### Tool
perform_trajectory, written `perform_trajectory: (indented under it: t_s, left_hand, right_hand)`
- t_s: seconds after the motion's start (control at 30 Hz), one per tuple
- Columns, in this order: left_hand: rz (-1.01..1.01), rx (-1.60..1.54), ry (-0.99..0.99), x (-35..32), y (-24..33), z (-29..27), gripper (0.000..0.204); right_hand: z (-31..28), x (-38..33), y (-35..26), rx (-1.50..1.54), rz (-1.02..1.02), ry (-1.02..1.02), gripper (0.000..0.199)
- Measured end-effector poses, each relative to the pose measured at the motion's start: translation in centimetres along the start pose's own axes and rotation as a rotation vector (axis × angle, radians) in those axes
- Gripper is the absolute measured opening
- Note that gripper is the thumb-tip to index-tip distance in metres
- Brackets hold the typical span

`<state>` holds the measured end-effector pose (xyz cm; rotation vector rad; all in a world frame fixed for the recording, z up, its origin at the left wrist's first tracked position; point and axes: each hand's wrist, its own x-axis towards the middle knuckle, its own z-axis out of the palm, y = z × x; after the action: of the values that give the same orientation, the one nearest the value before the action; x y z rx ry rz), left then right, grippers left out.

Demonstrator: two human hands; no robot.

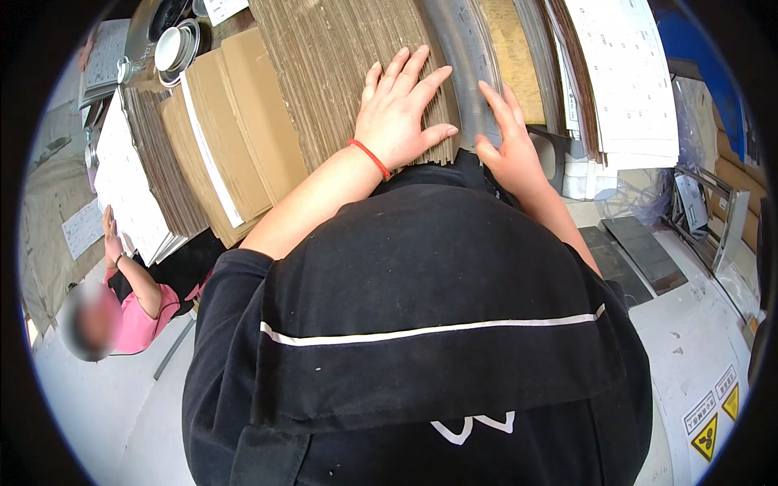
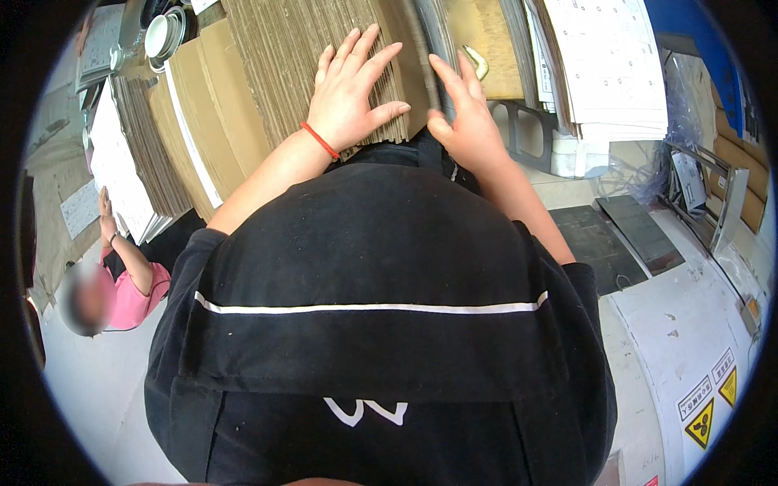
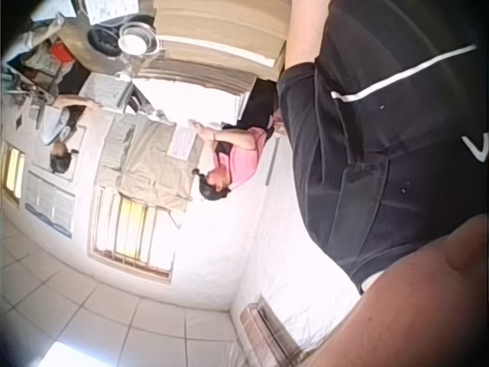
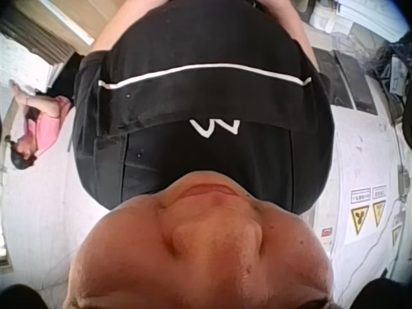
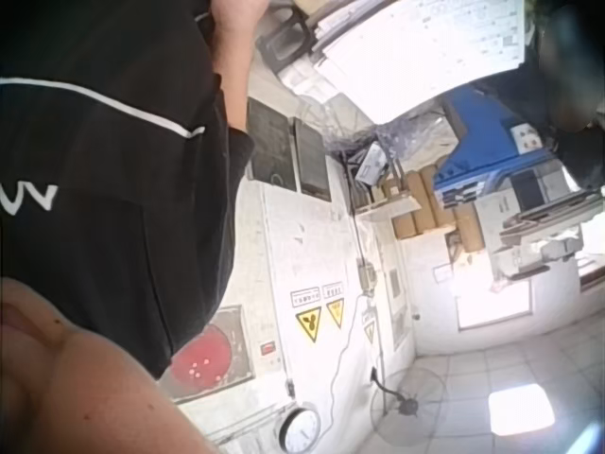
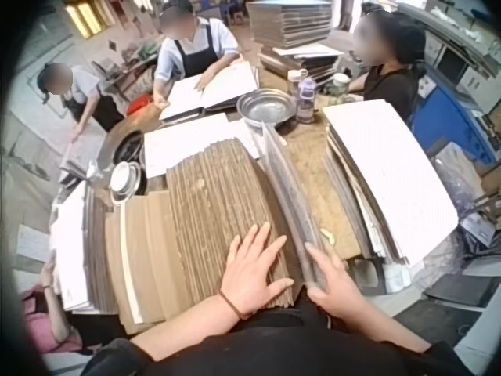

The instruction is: The person repeatedly lifts stacks of flat cardboard sheets and places them onto a growing pile on the table. They align the edges and adjust the stack multiple times while another person works nearby.

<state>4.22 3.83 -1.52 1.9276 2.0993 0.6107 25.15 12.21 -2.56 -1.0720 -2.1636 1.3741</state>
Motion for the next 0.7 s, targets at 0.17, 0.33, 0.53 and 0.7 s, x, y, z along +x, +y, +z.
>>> perform_trajectory:
  t_s: [0.17,0.33,0.53,0.7]
  left_hand:
    - [-0.013,-0.004,0.005,0.1,0.1,0.1,0.091]
    - [0.0,0.004,-0.011,0.0,-0.1,0.1,0.092]
    - [0.023,-0.016,-0.035,0.0,-0.4,-0.2,0.093]
    - [0.028,-0.007,-0.03,-0.1,-0.6,-0.2,0.095]
  right_hand:
    - [0.1,-0.2,-0.2,-0.269,-0.049,-0.05,0.076]
    - [0.4,-0.2,-2.0,-0.351,0.011,-0.073,0.091]
    - [0.1,-0.2,-1.8,-0.293,0.047,-0.085,0.095]
    - [-0.2,-0.2,-1.0,-0.128,-0.054,-0.1,0.083]
